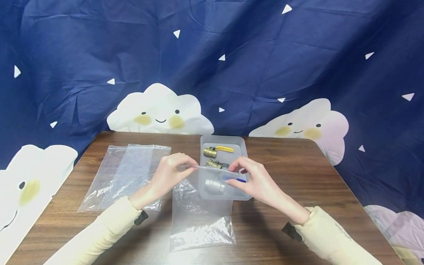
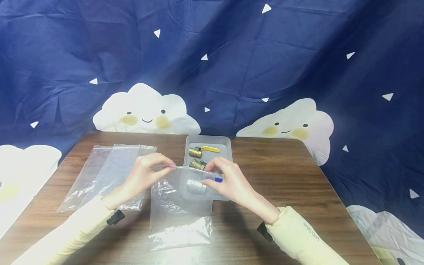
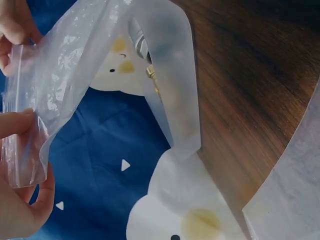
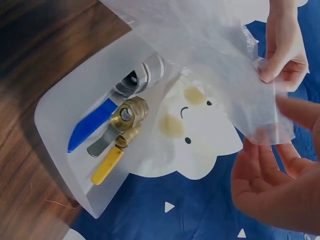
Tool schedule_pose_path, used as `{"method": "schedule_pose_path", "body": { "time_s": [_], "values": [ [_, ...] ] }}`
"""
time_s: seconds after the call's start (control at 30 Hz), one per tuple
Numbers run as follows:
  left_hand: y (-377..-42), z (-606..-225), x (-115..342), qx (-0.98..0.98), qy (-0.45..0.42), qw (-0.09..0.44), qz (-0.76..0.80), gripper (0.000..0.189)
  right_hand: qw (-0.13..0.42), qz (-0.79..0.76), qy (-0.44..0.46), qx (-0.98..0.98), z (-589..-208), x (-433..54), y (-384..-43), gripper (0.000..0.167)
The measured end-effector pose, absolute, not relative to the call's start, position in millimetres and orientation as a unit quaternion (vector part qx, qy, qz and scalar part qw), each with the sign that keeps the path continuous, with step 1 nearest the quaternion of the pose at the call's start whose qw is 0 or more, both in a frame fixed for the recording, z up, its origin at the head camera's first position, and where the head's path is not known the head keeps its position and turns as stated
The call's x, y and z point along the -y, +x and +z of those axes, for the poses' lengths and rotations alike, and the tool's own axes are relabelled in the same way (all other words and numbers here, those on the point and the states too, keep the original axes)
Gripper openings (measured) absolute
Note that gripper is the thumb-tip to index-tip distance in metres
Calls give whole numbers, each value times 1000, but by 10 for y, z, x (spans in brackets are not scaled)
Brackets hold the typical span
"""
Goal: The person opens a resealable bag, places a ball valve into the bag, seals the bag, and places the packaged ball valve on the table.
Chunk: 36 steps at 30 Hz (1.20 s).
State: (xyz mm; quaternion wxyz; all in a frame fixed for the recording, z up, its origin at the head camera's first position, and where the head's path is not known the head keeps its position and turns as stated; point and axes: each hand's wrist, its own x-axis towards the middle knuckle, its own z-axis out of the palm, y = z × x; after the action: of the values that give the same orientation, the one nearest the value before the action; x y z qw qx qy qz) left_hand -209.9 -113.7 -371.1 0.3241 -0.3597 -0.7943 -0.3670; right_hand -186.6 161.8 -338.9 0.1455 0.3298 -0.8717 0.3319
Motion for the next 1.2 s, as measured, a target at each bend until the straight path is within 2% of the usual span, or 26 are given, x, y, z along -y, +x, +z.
{"method": "schedule_pose_path", "body": {
  "time_s": [0.27,1.03,1.2],
  "values": [
    [-2065,-3693,1121,797,-363,324,-358,20,144,333,330,871,-3310,-1542,-1893,11],
    [-2031,-3676,1072,809,-388,313,-311,19,174,270,397,860,-3227,-1445,-1994,7],
    [-2073,-3669,1074,803,-416,333,-269,25,183,248,384,870,-3239,-1424,-2001,7]
  ]
}}
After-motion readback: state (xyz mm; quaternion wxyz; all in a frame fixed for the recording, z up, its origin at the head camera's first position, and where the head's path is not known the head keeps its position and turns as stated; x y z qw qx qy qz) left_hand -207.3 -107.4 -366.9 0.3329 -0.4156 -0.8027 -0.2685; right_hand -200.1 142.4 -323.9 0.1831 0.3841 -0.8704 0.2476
